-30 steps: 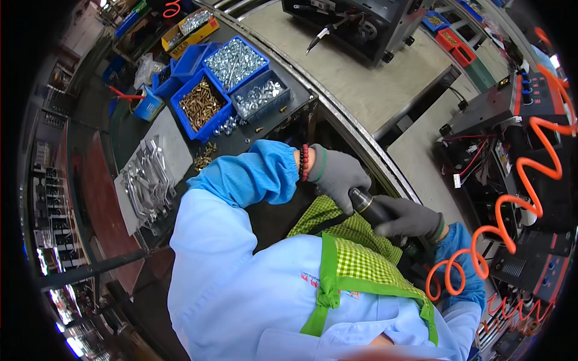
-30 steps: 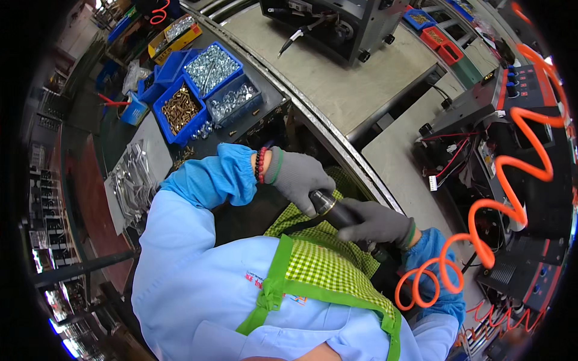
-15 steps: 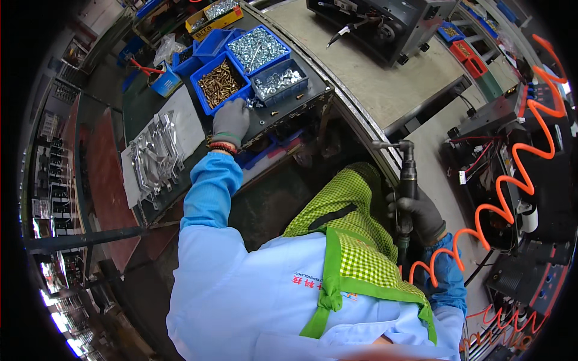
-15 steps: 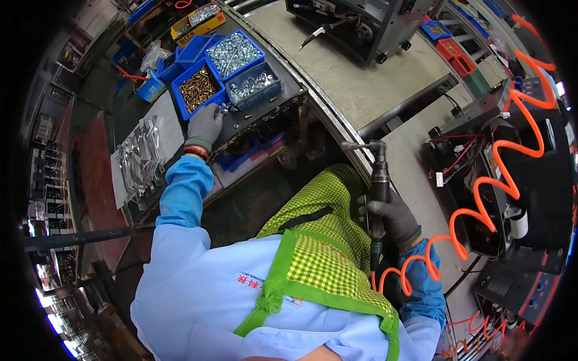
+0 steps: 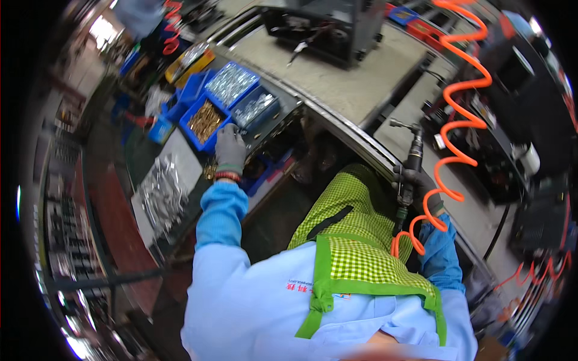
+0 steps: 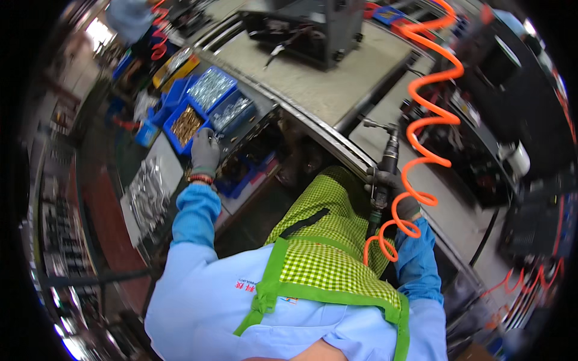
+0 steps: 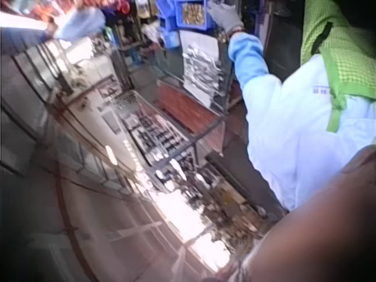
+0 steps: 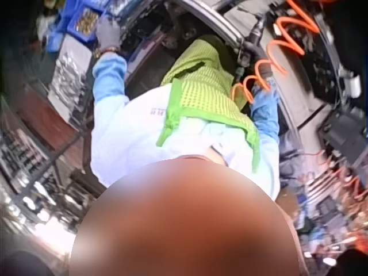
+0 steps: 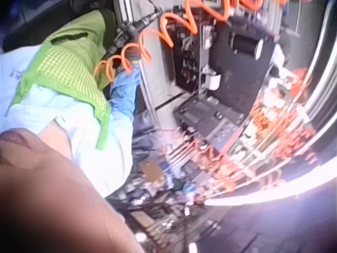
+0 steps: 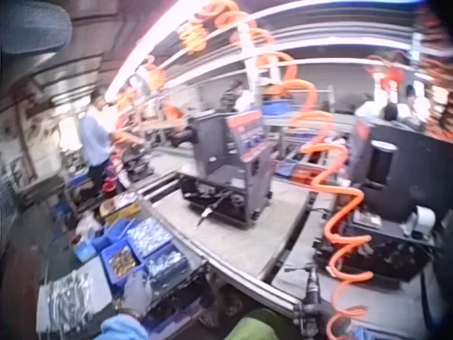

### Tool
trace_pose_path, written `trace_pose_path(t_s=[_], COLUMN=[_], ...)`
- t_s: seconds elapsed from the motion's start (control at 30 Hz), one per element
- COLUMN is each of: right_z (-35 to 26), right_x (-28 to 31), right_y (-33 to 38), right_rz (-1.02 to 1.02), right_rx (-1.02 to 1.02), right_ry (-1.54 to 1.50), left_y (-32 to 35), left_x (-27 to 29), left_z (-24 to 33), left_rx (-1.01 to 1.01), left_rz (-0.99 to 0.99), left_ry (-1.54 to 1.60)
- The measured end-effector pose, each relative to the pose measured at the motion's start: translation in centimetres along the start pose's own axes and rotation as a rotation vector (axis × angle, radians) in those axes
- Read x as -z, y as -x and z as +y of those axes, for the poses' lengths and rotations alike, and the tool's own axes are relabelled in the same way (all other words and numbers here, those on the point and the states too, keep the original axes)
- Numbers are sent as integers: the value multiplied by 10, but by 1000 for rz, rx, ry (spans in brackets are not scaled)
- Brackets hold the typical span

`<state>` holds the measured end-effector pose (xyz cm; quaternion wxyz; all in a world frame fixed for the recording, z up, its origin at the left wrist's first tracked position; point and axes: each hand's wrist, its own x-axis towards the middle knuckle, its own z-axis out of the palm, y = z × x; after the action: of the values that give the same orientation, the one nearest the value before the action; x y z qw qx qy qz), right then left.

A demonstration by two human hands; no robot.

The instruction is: The person assembles an electronic device on a workbench, using a pneumatic screwdriver to fasten screws and a wrench to tighten components. They handle various small parts from blue bins, connect wires, and manipulate the device's internal components throughout the process.

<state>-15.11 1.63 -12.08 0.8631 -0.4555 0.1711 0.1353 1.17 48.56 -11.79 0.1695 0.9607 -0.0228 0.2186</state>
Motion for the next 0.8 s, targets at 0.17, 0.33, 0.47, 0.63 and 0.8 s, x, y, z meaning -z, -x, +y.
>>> trace_pose_path(t_s=[0.17, 0.33, 0.47, 0.63, 0.8], right_z=[1, -1, 23, 24, 31], right_x=[-1, -8, 27, 22, 39], right_y=[31, 77, 84, 106, 105], right_rz=[-37, -13, 57, 207, 160], right_rx=[42, 108, 224, 269, 227], right_ry=[-85, -35, -63, -141, -134], left_y=[0, 24, 40, 49, 54], left_x=[-12, -75, -101, -120, -123], left_z=[166, 273, 326, 342, 354], left_rx=[-194, 78, 204, 356, 156], left_rz=[-398, -947, -1211, -1348, -1300], left_ry=[972, 1557, 1790, 1855, 1575])
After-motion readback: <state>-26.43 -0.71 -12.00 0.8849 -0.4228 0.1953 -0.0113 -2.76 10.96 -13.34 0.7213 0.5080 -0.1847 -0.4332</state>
